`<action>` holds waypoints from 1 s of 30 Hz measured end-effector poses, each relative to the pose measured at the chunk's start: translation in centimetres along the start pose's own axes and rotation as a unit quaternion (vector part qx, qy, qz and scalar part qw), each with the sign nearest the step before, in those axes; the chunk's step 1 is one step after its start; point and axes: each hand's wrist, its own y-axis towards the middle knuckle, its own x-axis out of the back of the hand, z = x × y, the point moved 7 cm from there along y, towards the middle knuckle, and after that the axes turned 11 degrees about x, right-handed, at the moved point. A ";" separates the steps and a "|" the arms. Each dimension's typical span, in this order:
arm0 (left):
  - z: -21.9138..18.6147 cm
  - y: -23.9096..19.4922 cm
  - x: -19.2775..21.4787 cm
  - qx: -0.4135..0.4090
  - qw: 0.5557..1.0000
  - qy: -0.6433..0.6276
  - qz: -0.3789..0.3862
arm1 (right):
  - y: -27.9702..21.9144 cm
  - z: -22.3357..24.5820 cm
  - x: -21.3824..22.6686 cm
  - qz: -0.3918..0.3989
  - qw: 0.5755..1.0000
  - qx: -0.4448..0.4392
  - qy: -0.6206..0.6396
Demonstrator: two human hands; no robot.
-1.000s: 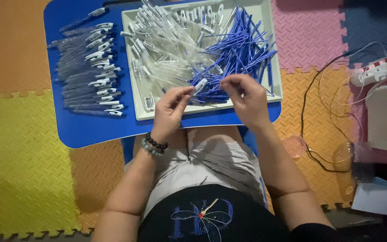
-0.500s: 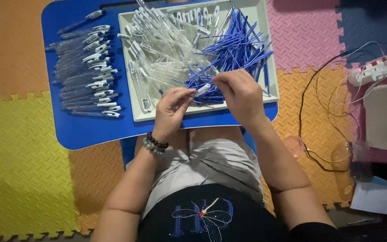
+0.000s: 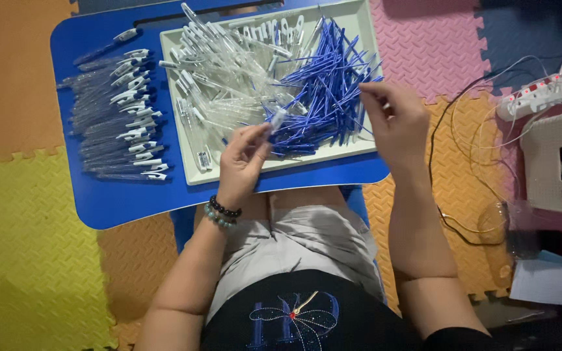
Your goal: The person assembles pens by inserting blue ink cartridges into clear plastic barrels. They pick up a barrel, insert a cartridge, and place the completed pen on the left side of the tray. The process is repeated continuously.
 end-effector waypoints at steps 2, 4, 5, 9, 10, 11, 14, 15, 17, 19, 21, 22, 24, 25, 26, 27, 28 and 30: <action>1.5 0.2 0.1 -0.003 1.000 -0.021 -0.006 | -1.5 -2.2 -0.2 0.038 0.998 0.005 -0.058; 2.3 0.3 0.5 -0.006 0.999 -0.041 -0.015 | -2.6 -3.7 -0.9 0.077 0.991 0.012 -0.112; 2.4 0.3 0.7 0.000 0.999 -0.046 -0.017 | -3.2 -4.1 -1.5 0.104 0.986 0.004 -0.129; 1.9 0.4 0.9 0.030 0.995 -0.087 -0.026 | -4.7 -4.6 -2.4 0.156 0.967 -0.061 -0.191; 2.2 0.5 1.0 0.032 0.995 -0.087 -0.025 | -5.0 -4.8 -2.2 0.156 0.967 -0.062 -0.190; 2.6 0.7 1.1 0.039 0.994 -0.095 -0.032 | -5.3 -5.3 -2.2 0.179 0.959 -0.086 -0.203; 2.9 1.2 1.4 0.053 0.992 -0.113 -0.034 | -5.8 -6.1 -2.3 0.208 0.947 -0.113 -0.218; 2.9 1.2 1.4 0.062 0.990 -0.121 -0.028 | -6.0 -6.3 -2.4 0.214 0.944 -0.118 -0.220; 3.2 1.2 1.3 0.061 0.988 -0.140 -0.020 | -5.5 -6.3 -1.8 0.214 0.947 -0.092 -0.221; 3.3 1.2 1.3 0.059 0.986 -0.158 -0.009 | -5.2 -6.2 -1.1 0.213 0.949 -0.068 -0.223; 3.5 1.1 1.3 0.065 0.984 -0.164 0.002 | -5.2 -6.2 -0.3 0.196 0.953 -0.055 -0.222; 3.7 1.2 1.4 0.066 0.984 -0.164 0.002 | -5.3 -6.4 0.2 0.196 0.953 -0.056 -0.222; 3.9 1.3 1.4 0.057 0.985 -0.161 0.014 | -5.3 -6.4 0.7 0.216 0.938 -0.014 -0.271; 3.7 1.2 1.4 0.059 0.985 -0.161 0.013 | -4.4 -5.0 0.7 0.218 0.938 -0.013 -0.270; 3.6 1.1 1.3 0.067 0.984 -0.163 0.018 | -3.4 -3.7 0.8 0.196 0.963 -0.040 -0.178; 3.4 1.1 1.2 0.075 0.983 -0.165 0.022 | -2.3 -2.5 0.8 0.172 0.979 -0.064 -0.083; 3.6 1.1 1.2 0.075 0.983 -0.165 0.019 | -1.5 -1.5 0.2 0.174 0.979 -0.063 -0.082; 4.2 0.9 1.0 0.095 0.978 -0.184 0.032 | -0.2 0.6 -0.9 0.135 0.985 -0.088 0.065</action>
